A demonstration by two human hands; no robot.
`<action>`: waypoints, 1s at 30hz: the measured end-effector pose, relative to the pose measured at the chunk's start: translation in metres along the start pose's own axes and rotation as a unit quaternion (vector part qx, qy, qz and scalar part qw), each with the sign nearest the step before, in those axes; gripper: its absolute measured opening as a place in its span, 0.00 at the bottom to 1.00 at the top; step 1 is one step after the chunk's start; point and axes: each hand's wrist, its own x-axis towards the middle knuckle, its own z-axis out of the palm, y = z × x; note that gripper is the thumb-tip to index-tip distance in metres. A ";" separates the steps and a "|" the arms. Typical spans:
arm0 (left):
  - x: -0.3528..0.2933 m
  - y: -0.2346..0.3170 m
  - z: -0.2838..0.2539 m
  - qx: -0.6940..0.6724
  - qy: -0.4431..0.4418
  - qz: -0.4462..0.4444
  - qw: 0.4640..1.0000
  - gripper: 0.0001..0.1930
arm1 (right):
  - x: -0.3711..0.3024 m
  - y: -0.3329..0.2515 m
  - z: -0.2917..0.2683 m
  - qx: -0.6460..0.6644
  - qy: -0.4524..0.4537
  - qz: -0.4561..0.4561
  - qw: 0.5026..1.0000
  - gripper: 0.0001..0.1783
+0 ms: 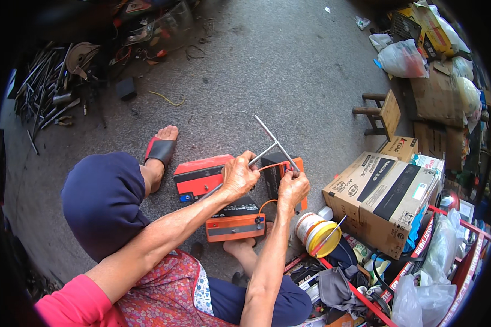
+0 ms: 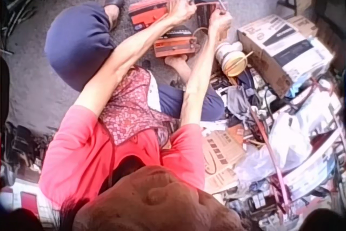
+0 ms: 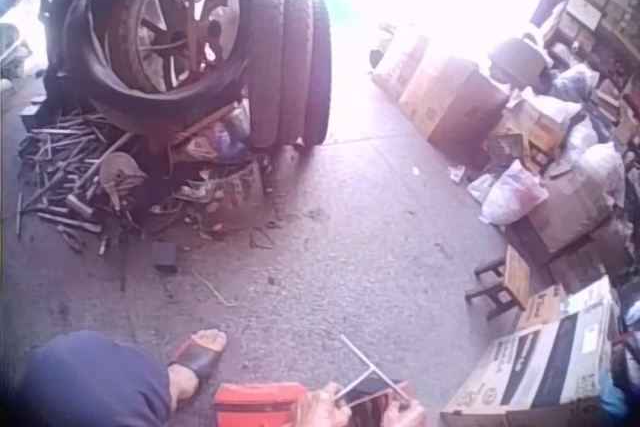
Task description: The person sits on the floor and uses a welding machine to join two metal rods. They position the rods, apply the welding torch to the joint, and inspect the connection repeatedly.
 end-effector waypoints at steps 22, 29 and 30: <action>0.002 0.001 -0.001 -0.007 -0.014 -0.034 0.999 0.11 | -0.019 0.004 0.001 -0.066 0.032 -0.150 0.986 0.10; 0.003 -0.001 0.001 -0.024 -0.013 -0.042 0.999 0.11 | -0.019 -0.001 0.006 -0.097 0.042 -0.150 0.983 0.10; 0.003 -0.001 0.002 -0.028 -0.013 -0.042 0.999 0.11 | -0.019 -0.002 0.004 -0.091 0.040 -0.139 0.985 0.10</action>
